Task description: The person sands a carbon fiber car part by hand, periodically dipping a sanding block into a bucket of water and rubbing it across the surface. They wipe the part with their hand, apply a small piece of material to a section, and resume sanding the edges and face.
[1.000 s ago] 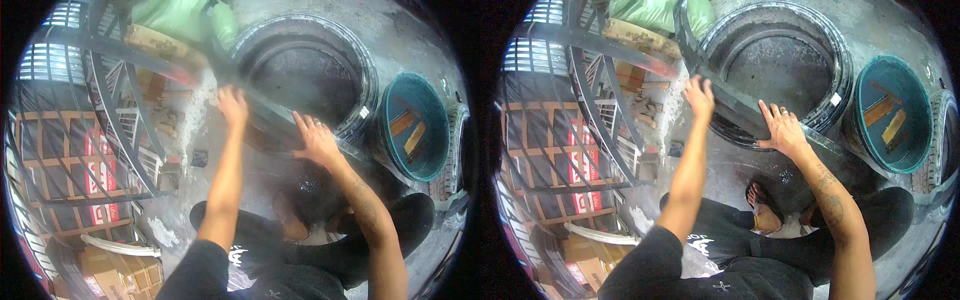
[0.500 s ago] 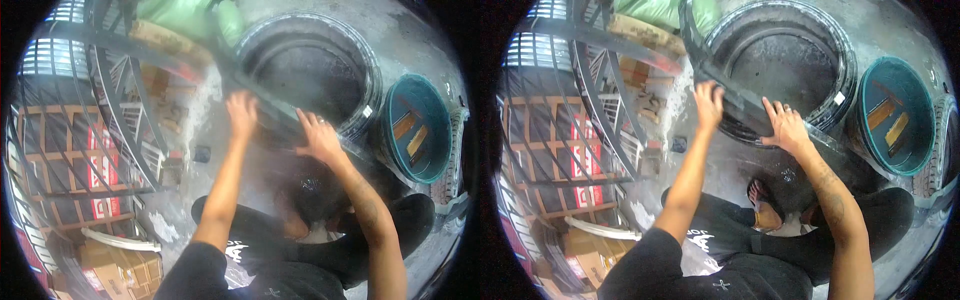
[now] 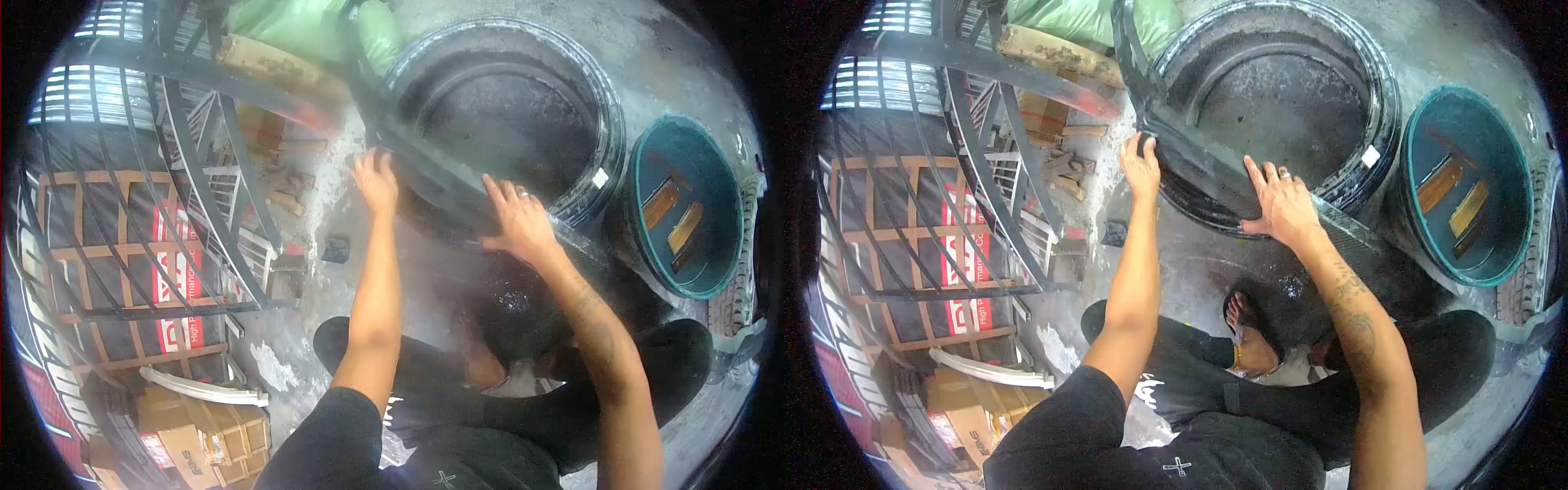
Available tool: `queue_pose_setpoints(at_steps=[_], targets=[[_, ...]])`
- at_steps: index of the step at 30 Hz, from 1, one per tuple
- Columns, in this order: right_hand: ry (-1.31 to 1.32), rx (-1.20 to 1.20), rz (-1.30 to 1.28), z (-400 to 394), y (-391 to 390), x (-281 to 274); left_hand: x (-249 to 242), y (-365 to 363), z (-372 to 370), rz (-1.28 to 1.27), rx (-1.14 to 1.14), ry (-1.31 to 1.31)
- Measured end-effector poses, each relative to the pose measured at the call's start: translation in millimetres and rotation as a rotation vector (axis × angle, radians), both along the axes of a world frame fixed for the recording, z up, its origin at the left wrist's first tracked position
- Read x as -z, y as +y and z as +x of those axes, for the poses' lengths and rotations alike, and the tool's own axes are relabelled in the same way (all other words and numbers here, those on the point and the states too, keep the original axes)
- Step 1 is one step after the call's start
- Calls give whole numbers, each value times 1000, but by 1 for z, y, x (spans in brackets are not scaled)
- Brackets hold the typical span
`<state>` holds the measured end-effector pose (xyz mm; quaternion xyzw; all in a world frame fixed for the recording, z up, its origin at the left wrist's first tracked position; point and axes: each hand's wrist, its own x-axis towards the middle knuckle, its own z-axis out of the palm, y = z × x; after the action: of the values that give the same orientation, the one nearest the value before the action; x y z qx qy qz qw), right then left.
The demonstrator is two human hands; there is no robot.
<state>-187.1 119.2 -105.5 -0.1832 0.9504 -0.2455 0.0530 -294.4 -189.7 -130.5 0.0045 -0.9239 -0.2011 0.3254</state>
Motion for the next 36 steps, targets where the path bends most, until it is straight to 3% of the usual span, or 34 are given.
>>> queue_pose_setpoints(at_steps=[1, 3, 6, 11, 13, 15, 18, 22, 26, 29, 30, 32, 36], targets=[[17, 8, -21, 2, -1, 1, 0, -2, -6, 6, -56, -21], [17, 16, -18, -1, -3, -3, 9, 8, 15, -66, 31, 50], [-6, 16, 13, 2, -2, -2, 0, 14, 29, -33, 146, -42], [26, 11, 5, 3, -2, -7, 11, 20, 14, -13, -24, 104], [-19, 5, 44, 3, -1, -9, 1, 42, 51, -43, 137, -13], [-12, -1, 50, 3, -3, -5, -4, 32, 47, -31, 155, -76], [-9, 4, 19, 7, -1, -2, -2, 20, 16, 57, -59, 24], [-12, 7, 20, -1, -2, -7, 2, 49, 59, -47, 46, -27], [-10, -1, 9, 2, -1, 0, 2, 9, 20, -16, -3, 1], [46, 0, 5, 0, -2, 1, 12, 29, 39, -66, -12, 30], [44, 2, 18, 0, -2, -3, 9, 32, 53, 11, 102, -57], [-12, -10, 15, 2, -1, -4, -4, 18, 41, -23, 105, -53], [-12, -11, 18, 2, -1, -1, 6, 25, 38, -35, -39, -8]])
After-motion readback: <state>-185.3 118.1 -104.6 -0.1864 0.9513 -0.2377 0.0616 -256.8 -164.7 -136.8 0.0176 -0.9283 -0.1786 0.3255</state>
